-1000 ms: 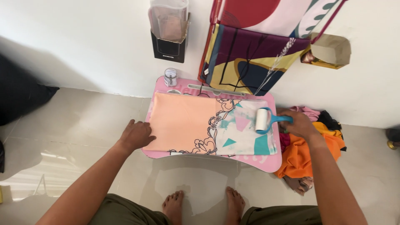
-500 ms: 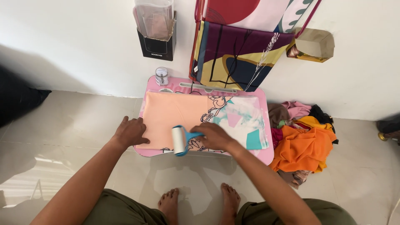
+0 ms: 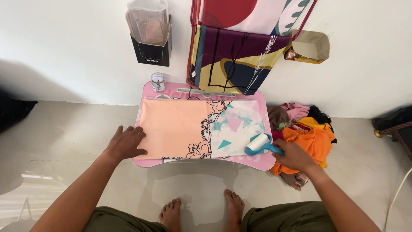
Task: Folding a piece of patterned fabric, cleaning it with a lint roller, and placing it into a plastic bag for packaging.
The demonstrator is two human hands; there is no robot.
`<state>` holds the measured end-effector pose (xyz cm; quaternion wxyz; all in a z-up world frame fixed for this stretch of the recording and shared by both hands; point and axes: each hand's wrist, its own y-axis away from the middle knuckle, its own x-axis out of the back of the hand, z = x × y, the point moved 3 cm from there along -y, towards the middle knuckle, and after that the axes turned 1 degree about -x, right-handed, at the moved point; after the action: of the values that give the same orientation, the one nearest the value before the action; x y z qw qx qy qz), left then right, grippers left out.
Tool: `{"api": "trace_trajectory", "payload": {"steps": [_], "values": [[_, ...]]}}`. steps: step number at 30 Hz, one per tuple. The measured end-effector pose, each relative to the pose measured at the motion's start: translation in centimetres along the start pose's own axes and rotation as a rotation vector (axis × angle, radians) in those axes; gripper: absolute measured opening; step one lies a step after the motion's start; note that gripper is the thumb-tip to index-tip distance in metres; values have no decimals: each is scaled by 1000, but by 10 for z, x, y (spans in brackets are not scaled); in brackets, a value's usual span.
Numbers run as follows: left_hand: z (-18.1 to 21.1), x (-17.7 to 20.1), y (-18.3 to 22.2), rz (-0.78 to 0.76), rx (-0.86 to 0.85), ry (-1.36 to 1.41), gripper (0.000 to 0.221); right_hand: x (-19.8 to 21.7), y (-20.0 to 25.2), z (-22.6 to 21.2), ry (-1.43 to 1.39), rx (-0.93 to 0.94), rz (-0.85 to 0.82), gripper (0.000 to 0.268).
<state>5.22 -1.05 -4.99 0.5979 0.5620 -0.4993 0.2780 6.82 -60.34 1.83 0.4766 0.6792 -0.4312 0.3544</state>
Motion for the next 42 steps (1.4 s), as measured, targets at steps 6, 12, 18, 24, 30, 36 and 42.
{"api": "trace_trajectory", "payload": {"steps": [6, 12, 18, 24, 30, 36, 42], "values": [[-4, -10, -10, -28, 19, 4, 66, -24, -68, -34, 114, -4, 106, 47], [0, 3, 2, -15, 28, 92, 65, -16, -176, -51, 3, 44, 293, 41], [-4, -7, -3, -27, 30, 116, 65, 0, -147, -86, 35, 37, 255, 42], [-2, 5, 7, -41, 47, 221, 63, -18, -17, -142, 153, 92, -17, 47], [-5, 6, 7, -76, 79, 304, 58, -41, -68, -166, 57, 112, -29, 44], [-3, 13, 12, -80, 81, 294, 56, -35, -173, -196, 1, 165, 171, 42], [-9, 13, 13, -85, 107, 330, 55, -17, -81, -238, -126, 88, 105, 44]]}}
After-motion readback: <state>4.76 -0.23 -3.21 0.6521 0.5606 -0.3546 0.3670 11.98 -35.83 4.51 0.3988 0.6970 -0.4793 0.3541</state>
